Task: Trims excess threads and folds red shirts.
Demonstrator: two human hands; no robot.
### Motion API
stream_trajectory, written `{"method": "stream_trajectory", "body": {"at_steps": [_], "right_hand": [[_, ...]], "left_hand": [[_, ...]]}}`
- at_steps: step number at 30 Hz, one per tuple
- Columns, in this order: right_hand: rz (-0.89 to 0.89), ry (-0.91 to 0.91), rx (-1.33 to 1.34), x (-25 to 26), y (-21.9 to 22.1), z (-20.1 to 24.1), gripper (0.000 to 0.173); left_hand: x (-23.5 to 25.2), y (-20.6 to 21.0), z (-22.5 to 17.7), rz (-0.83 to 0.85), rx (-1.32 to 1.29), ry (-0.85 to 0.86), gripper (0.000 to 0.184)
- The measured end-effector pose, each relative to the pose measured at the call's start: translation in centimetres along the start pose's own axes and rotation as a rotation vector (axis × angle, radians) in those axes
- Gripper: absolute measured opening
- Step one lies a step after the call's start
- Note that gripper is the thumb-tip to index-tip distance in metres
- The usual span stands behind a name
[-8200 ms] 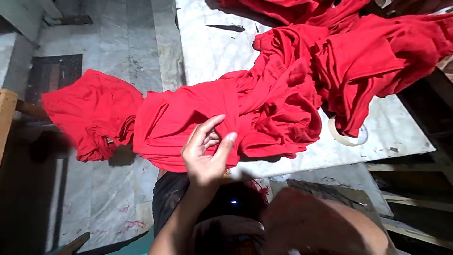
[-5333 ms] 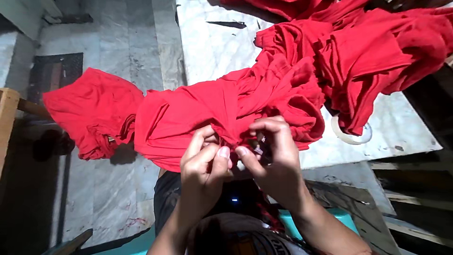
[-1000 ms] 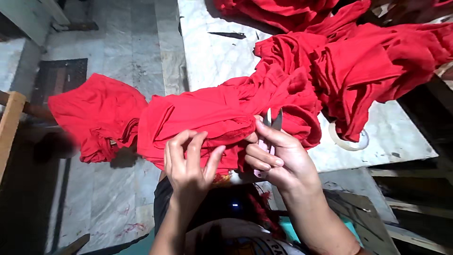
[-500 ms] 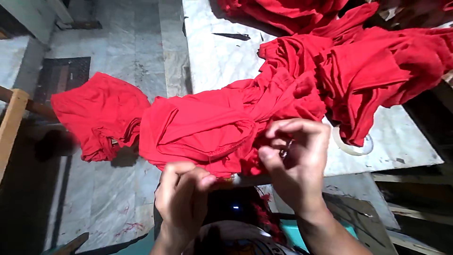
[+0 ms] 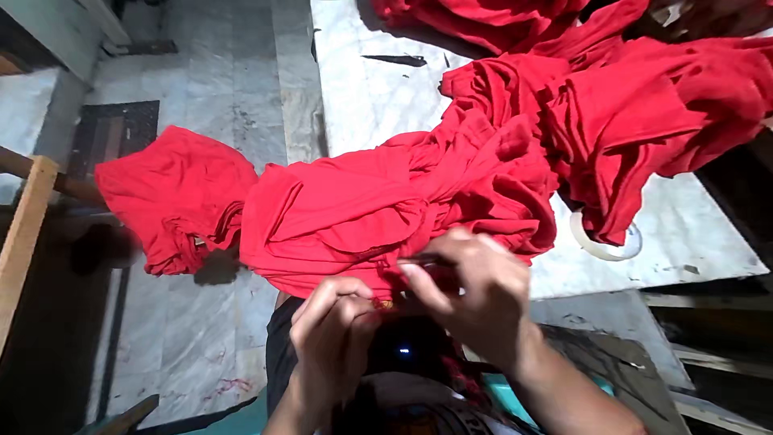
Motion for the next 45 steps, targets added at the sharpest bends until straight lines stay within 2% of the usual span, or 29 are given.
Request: {"method": "stream_trajectory", "body": {"at_steps": [1, 3, 4, 6, 8, 10, 12, 15, 17, 24, 27, 30, 34, 37, 41, 45], "right_hand": [[0.007, -0.020, -0.002, 0.3, -0.5, -0.8, 0.013], [0.096, -0.089, -0.006, 1.2, -0.4, -2.0, 0.020], [0.121, -0.132, 0.012, 1.5, 0.0, -2.5, 0.022], [0.119, -0.201, 0.056, 2.0, 0.6, -2.8, 0.013], [0.086, -0.245, 0.124, 2.4, 0.5, -2.7, 0.009], [0.079, -0.265, 0.174, 2.8, 0.2, -2.5, 0.008], [0.112, -0.265, 0.173, 3.1, 0.4, -2.8, 0.009], [0.232, -0.245, 0.162, 3.5, 1.2, -3.5, 0.023], [0.264, -0.236, 0.190, 3.8, 1.7, -3.8, 0.022], [0.152, -0.277, 0.233, 3.3, 0.5, -2.9, 0.015], [0.140, -0.276, 0.171, 2.3, 0.2, -3.0, 0.015], [0.162, -0.221, 0.131, 1.7, 0.0, -3.8, 0.016], [0.234, -0.173, 0.172, 1.5, -0.4, -3.7, 0.037], [0.255, -0.257, 0.163, 2.0, -0.7, -2.8, 0.025], [0.266, -0.431, 0.191, 3.2, -0.6, -1.6, 0.021], [0.308, -0.509, 0.225, 3.9, 0.1, -0.9, 0.017]], "left_hand": [[-0.3, 0.6, 0.4, 0.052, -0.078, -0.054, 0.042], [-0.9, 2.4, 1.1, 0.147, -0.235, -0.208, 0.046], [-1.1, 3.5, 1.5, 0.181, -0.348, -0.290, 0.044], [-1.4, 5.7, 2.2, 0.208, -0.618, -0.493, 0.040], [-1.1, 7.2, 3.0, 0.150, -0.845, -0.734, 0.039], [-0.5, 7.1, 3.7, 0.013, -1.001, -0.811, 0.037], [0.0, 6.7, 3.8, -0.042, -1.066, -0.792, 0.039], [-0.3, 6.6, 3.9, -0.028, -1.010, -0.774, 0.038], [-0.7, 6.6, 4.0, -0.050, -0.976, -0.787, 0.035], [0.2, 6.3, 4.1, -0.236, -1.157, -0.827, 0.044], [0.5, 4.9, 4.1, -0.407, -1.061, -0.771, 0.044], [0.7, 3.0, 3.9, -0.487, -0.957, -0.675, 0.042], [0.8, 2.9, 3.9, -0.427, -0.976, -0.690, 0.044], [0.7, 2.8, 3.9, -0.414, -0.951, -0.696, 0.043], [0.7, 2.5, 3.9, -0.417, -0.876, -0.684, 0.043], [0.6, 2.3, 3.9, -0.396, -0.787, -0.658, 0.041]]}}
Point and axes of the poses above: each hand's wrist, its own x-axis towards the middle knuckle, its own y-axis out of the palm, z = x × y, the point moved 8 cm from there along x, towards the middle knuckle
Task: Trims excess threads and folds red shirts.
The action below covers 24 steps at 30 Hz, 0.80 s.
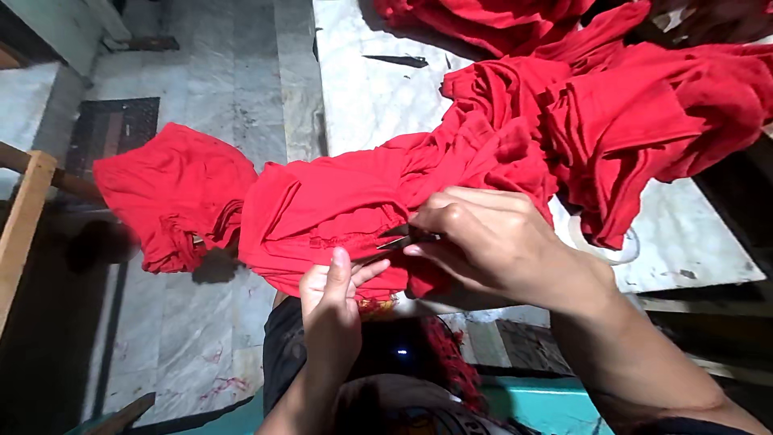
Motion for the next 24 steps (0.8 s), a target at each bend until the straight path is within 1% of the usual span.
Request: {"method": "stream_trajectory", "body": {"at_steps": [5, 13, 21, 24], "right_hand": [[0.060, -0.033, 0.058, 0.58, 0.54, -0.25, 0.016], [0.017, -0.042, 0.074, 0.25, 0.31, -0.12, 0.018], [0.023, -0.030, 0.088, 0.05, 0.13, -0.20, 0.017], [0.014, -0.033, 0.084, 0.13, 0.26, -0.05, 0.018]], "left_hand": [[0.18, -0.20, -0.49, 0.027, 0.082, 0.057, 0.039], [0.23, -0.31, -0.66, 0.047, 0.147, 0.077, 0.038], [0.27, -0.37, -0.62, 0.049, 0.148, 0.090, 0.037], [0.27, -0.21, -0.60, 0.051, 0.187, 0.106, 0.037]]}}
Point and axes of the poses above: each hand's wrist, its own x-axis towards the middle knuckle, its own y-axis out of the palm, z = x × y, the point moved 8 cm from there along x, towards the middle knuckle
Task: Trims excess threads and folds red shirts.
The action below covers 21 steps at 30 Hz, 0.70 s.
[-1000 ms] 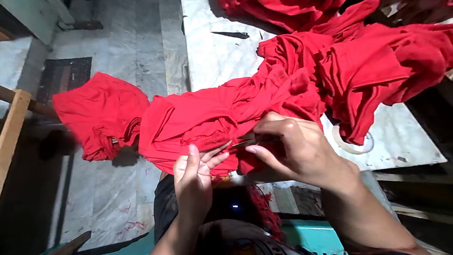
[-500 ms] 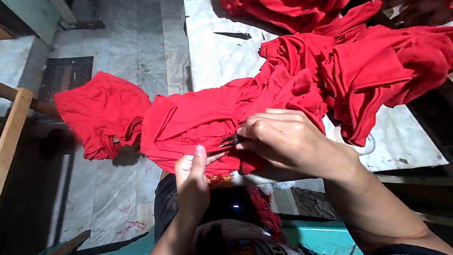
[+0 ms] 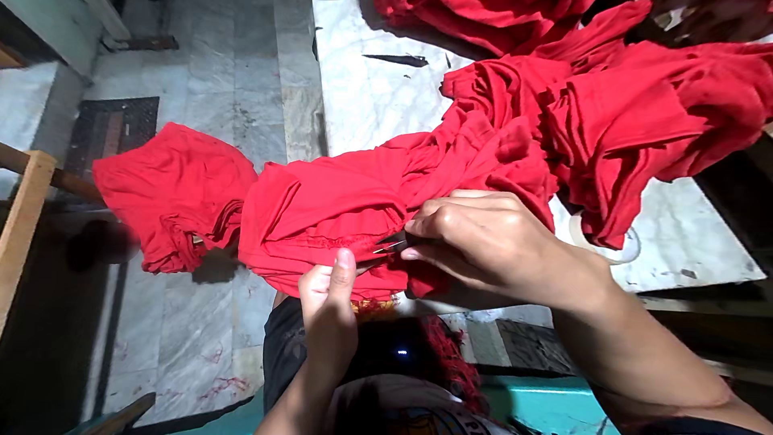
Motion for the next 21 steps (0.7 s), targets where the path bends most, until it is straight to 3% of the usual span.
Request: {"method": "stream_trajectory", "body": {"at_steps": [21], "right_hand": [[-0.036, 0.005, -0.099, -0.12, 0.25, 0.66, 0.020]], "left_hand": [[-0.09, 0.55, -0.51, 0.058, 0.108, 0.066, 0.035]]}}
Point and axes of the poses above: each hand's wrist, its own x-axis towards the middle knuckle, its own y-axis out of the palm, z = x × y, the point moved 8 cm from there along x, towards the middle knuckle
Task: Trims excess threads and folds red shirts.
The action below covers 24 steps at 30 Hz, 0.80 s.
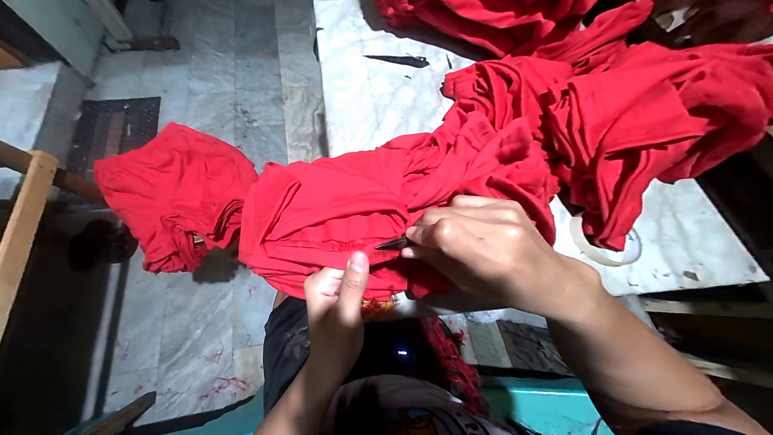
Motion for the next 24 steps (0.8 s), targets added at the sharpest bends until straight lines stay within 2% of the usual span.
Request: {"method": "stream_trajectory", "body": {"at_steps": [2, 4, 6, 7, 9, 10, 13, 16, 18, 20, 22, 24], "right_hand": [[-0.049, 0.075, 0.037, -0.4, -0.4, -0.4, 0.018], [-0.105, 0.272, 0.099, -1.3, -1.2, -1.7, 0.023], [-0.158, 0.482, 0.188, -2.0, -1.6, -3.7, 0.036], [-0.150, 0.569, 0.248, -2.4, -1.2, -4.5, 0.040], [-0.122, 0.693, 0.394, -2.9, 0.1, -5.4, 0.032], [-0.114, 0.727, 0.459, -2.8, 0.5, -5.5, 0.024], [-0.113, 0.767, 0.541, -2.0, 1.1, -5.2, 0.010], [-0.178, 0.767, 0.518, -1.2, 1.2, -5.0, 0.004], [-0.252, 0.714, 0.466, -0.7, 0.4, -4.3, 0.004], [-0.297, 0.588, 0.350, 0.0, -0.3, -2.5, 0.008], [-0.310, 0.447, 0.216, 0.6, -0.4, -0.2, 0.010], [-0.322, 0.363, 0.159, 0.6, -0.3, 2.1, 0.012]], "left_hand": [[-0.1, 0.1, 0.2, 0.020, 0.003, -0.022, 0.035], [-0.4, 0.3, -0.1, 0.085, 0.088, 0.026, 0.034], [-1.2, 0.6, -1.6, 0.169, 0.295, 0.221, 0.036], [-1.7, 0.7, -2.6, 0.161, 0.420, 0.360, 0.032], [-2.3, 1.0, -4.8, 0.081, 0.645, 0.607, 0.017], [-2.3, 1.4, -5.5, 0.051, 0.737, 0.669, 0.010], [-1.2, 3.4, -4.9, 0.020, 0.952, 0.697, 0.013], [0.3, 4.7, -3.0, 0.056, 1.065, 0.687, 0.024], [0.7, 4.9, -2.6, 0.043, 1.084, 0.692, 0.019], [0.9, 4.7, -2.8, 0.026, 0.994, 0.638, 0.013], [1.4, 3.8, -2.2, 0.070, 0.675, 0.396, 0.015], [2.0, 3.0, -0.7, 0.138, 0.236, 0.013, 0.024]]}}
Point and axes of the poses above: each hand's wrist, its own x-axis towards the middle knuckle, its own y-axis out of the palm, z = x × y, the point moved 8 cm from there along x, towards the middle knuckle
